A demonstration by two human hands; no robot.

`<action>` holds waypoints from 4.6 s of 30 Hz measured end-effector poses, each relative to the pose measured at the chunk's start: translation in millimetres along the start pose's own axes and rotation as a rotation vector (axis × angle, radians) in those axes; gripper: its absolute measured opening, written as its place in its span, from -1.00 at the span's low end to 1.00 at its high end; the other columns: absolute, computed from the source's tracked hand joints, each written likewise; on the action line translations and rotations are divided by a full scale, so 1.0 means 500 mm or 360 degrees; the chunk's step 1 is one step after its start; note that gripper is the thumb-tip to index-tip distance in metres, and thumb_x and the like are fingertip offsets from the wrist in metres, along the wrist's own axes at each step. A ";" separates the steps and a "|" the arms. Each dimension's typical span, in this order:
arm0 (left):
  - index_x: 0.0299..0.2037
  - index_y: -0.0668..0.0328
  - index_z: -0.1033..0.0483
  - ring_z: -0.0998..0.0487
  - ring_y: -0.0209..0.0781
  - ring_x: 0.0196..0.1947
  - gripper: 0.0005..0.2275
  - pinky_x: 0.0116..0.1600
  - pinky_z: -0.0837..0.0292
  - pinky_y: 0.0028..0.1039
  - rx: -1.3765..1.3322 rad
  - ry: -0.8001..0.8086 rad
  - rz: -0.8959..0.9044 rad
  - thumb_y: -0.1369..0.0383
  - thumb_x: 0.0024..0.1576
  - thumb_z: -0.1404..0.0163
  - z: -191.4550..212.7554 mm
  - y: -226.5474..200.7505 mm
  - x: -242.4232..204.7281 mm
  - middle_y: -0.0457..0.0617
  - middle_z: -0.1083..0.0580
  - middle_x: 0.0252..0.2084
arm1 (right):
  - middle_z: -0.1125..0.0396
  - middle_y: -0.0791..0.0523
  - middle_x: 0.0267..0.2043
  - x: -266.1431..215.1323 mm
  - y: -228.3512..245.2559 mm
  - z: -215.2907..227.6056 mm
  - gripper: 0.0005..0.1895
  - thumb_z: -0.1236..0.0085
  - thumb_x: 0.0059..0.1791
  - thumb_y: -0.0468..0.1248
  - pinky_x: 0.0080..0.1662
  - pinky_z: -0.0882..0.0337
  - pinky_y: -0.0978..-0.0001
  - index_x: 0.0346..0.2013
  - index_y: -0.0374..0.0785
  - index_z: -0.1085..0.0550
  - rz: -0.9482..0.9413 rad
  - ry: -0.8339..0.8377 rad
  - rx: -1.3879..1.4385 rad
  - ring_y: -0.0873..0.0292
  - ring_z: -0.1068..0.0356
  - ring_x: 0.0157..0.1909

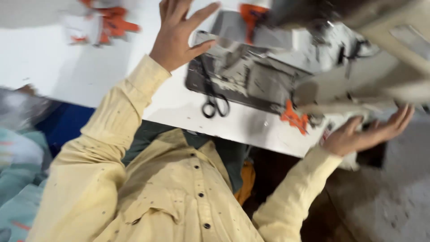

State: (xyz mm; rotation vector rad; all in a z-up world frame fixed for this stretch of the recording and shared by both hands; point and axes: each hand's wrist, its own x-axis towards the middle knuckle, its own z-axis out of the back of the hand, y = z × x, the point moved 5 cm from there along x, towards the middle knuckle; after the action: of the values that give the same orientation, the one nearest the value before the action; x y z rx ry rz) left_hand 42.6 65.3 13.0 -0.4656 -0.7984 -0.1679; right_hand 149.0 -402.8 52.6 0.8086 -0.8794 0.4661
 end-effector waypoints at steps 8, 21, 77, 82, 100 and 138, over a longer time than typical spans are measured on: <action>0.46 0.23 0.00 0.00 0.29 0.49 -0.27 0.55 0.13 -0.03 0.0989 -0.1153 0.1092 0.16 0.27 -0.26 0.200 0.662 -0.536 0.28 -0.04 0.48 | -0.37 -0.04 0.01 -0.312 0.310 -0.274 -0.66 -0.21 -0.07 -0.49 -0.02 -0.38 0.21 0.01 -0.36 -0.50 0.0067 0.1026 0.0420 0.01 -0.36 -0.02; -0.02 0.35 -0.43 -0.29 -0.13 -0.20 -0.81 0.02 -0.39 -0.32 -0.0066 -0.1809 0.1248 0.41 0.43 -0.19 0.273 0.868 -0.767 0.09 -0.40 -0.14 | -0.38 0.04 0.00 -0.317 0.309 -0.329 -0.71 -0.18 0.02 -0.42 0.09 -0.21 0.02 0.04 -0.25 -0.54 0.0152 0.0944 -0.0035 -0.05 -0.31 0.03; -0.24 0.30 -0.50 -0.45 -0.24 -0.23 -0.85 -0.09 -0.37 -0.51 -0.1263 -0.0079 0.1062 0.43 0.19 -0.23 0.019 -0.223 -0.159 -0.04 -0.42 -0.22 | -0.47 0.08 -0.17 -0.247 0.349 -0.244 -0.66 -0.04 0.18 -0.19 -0.05 -0.64 0.27 0.01 -0.49 -0.49 -0.1212 0.0931 0.1453 0.25 -0.51 -0.15; -0.28 0.31 -0.44 -0.39 -0.35 -0.25 -0.85 -0.11 -0.32 -0.56 -0.1357 -0.0180 0.1072 0.47 0.21 -0.20 0.012 -0.226 -0.169 -0.10 -0.40 -0.23 | -0.47 0.09 -0.15 -0.252 0.346 -0.237 -0.64 -0.02 0.18 -0.17 -0.01 -0.65 0.26 0.03 -0.48 -0.49 -0.1233 0.0983 0.1481 0.23 -0.52 -0.12; -0.27 0.30 -0.43 -0.42 -0.47 -0.22 -0.82 -0.06 -0.37 -0.64 -0.1543 -0.0236 0.1154 0.46 0.22 -0.23 -0.005 -0.218 -0.191 -0.16 -0.42 -0.25 | -0.50 0.06 -0.18 -0.244 0.351 -0.240 -0.68 -0.10 0.15 -0.23 -0.03 -0.62 0.29 0.03 -0.49 -0.50 -0.1332 0.1115 0.1540 0.24 -0.53 -0.15; 0.07 0.29 -0.39 -0.61 -0.15 -0.21 -0.74 -0.11 -0.48 -0.35 -0.0247 -0.0430 0.1026 0.42 0.29 -0.17 0.068 0.115 -0.270 0.03 -0.52 -0.14 | -0.51 0.07 -0.28 -0.249 0.355 -0.261 -0.77 -0.27 0.04 -0.31 -0.19 -0.65 0.31 -0.13 -0.45 -0.54 -0.1276 0.0929 0.1346 0.26 -0.52 -0.30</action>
State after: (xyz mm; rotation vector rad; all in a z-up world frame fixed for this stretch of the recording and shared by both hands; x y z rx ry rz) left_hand -54.4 128.2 -83.5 -0.8816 -0.8629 0.4427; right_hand 25.9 -195.2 -23.6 1.5915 0.2641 0.3092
